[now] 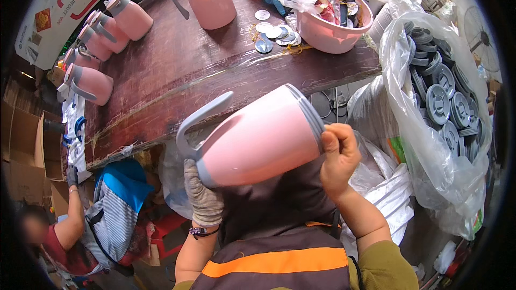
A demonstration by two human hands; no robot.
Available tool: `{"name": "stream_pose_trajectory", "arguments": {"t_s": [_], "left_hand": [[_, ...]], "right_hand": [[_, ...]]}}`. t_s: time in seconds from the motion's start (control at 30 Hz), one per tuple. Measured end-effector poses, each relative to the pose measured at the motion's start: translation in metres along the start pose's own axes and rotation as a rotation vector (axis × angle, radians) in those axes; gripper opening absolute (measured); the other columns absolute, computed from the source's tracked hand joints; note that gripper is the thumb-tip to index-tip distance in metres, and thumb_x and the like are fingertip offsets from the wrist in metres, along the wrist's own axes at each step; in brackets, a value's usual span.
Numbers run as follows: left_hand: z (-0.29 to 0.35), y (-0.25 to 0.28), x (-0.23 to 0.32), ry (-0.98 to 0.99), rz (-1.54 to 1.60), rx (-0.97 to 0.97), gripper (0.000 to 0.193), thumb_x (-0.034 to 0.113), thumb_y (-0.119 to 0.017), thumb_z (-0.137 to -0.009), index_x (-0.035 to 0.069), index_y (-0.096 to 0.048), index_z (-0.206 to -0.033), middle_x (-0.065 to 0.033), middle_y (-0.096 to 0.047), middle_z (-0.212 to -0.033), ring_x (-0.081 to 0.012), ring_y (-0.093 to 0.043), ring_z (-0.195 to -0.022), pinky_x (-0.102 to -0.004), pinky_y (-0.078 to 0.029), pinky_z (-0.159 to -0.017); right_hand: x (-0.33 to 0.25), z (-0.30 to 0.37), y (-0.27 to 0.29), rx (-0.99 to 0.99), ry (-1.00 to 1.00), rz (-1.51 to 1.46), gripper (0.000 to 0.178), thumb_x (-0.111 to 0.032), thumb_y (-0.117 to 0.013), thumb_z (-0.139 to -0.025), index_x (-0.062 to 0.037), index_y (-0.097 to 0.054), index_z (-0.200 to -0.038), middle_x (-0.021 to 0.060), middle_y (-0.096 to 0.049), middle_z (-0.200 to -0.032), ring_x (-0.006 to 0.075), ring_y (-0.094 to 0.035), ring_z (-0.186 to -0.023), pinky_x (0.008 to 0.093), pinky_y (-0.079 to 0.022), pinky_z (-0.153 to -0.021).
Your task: The person assembles pink pitchers by attaching grey lids and securing them with rubber bands. The person picks up a pitcher, places a lid on top, and then wraps a rubber band around the lid and pitcher body to hold it in place.
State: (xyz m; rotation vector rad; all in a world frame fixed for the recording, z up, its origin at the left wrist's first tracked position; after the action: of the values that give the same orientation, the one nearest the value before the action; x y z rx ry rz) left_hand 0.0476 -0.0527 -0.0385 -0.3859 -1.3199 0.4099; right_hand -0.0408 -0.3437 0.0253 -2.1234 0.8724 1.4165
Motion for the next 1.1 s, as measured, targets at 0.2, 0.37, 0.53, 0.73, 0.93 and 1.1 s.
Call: {"name": "stream_pose_trajectory", "arguments": {"t_s": [0.2,0.37,0.53,0.73,0.93,1.1], "left_hand": [[0.003,0.017,-0.020,0.023,0.048,0.049,0.052,0.047,-0.049,-0.096,0.005,-0.053,-0.127,-0.0089,-0.061,-0.121,-0.0221,-0.058,-0.109,-0.0374,-0.043,-0.098],[0.005,0.010,-0.018,0.049,0.105,0.047,0.052,0.042,-0.053,-0.094,0.003,-0.052,-0.127,-0.0093,-0.060,-0.121,-0.0227,-0.058,-0.110,-0.0374,-0.045,-0.098],[0.003,0.008,-0.015,0.011,0.045,0.017,0.051,0.041,-0.051,-0.096,0.003,-0.051,-0.129,-0.0090,-0.059,-0.123,-0.0224,-0.058,-0.110,-0.0370,-0.044,-0.098],[0.004,0.020,-0.002,-0.086,-0.096,0.081,0.049,0.043,-0.047,-0.098,0.005,-0.053,-0.128,-0.0089,-0.061,-0.121,-0.0217,-0.058,-0.109,-0.0392,-0.045,-0.097],[-0.020,0.029,0.000,0.224,0.209,-0.089,0.050,0.042,-0.053,-0.095,0.005,-0.052,-0.128,-0.0107,-0.061,-0.122,-0.0235,-0.059,-0.111,-0.0420,-0.046,-0.097],[-0.011,0.035,-0.026,0.457,0.138,-0.070,0.047,0.038,-0.061,-0.092,0.004,-0.054,-0.125,-0.0106,-0.063,-0.117,-0.0239,-0.060,-0.108,-0.0399,-0.049,-0.095]], "right_hand": [[0.006,0.002,-0.006,0.039,0.048,0.058,0.016,-0.016,-0.062,-0.095,-0.0009,-0.061,-0.093,0.0000,-0.056,-0.090,0.0061,-0.048,-0.079,0.0192,-0.039,-0.072],[0.013,-0.007,0.009,0.135,-0.030,0.000,0.014,-0.014,-0.063,-0.095,-0.0007,-0.061,-0.092,0.0002,-0.056,-0.089,0.0053,-0.047,-0.076,0.0181,-0.039,-0.071],[0.006,0.003,-0.005,0.071,0.000,0.072,0.014,-0.012,-0.068,-0.090,0.0007,-0.062,-0.091,0.0074,-0.060,-0.090,0.0170,-0.056,-0.083,0.0273,-0.044,-0.079],[0.020,0.011,-0.015,-0.090,-0.182,-0.109,0.013,-0.012,-0.066,-0.091,0.0005,-0.062,-0.090,0.0073,-0.061,-0.091,0.0154,-0.055,-0.082,0.0251,-0.043,-0.077],[-0.015,0.007,-0.021,-0.585,0.139,-0.055,0.037,-0.024,-0.068,-0.086,-0.0033,-0.064,-0.116,0.0159,-0.046,-0.135,0.0275,-0.046,-0.125,0.0373,-0.038,-0.101],[-0.006,0.008,-0.029,-0.697,0.016,0.003,0.061,-0.025,-0.069,-0.082,-0.0052,-0.047,-0.135,0.0180,-0.046,-0.136,0.0303,-0.047,-0.124,0.0388,-0.039,-0.101]]}}
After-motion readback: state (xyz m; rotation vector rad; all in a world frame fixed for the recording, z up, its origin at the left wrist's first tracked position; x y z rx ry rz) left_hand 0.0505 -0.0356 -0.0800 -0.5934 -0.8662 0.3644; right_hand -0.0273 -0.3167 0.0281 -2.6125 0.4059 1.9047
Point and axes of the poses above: each hand's wrist, its own z-axis away from the middle knuckle, its own y-axis out of the back of the hand, x = y × z, the point moved 9 cm from there along -z, towards the middle knuckle
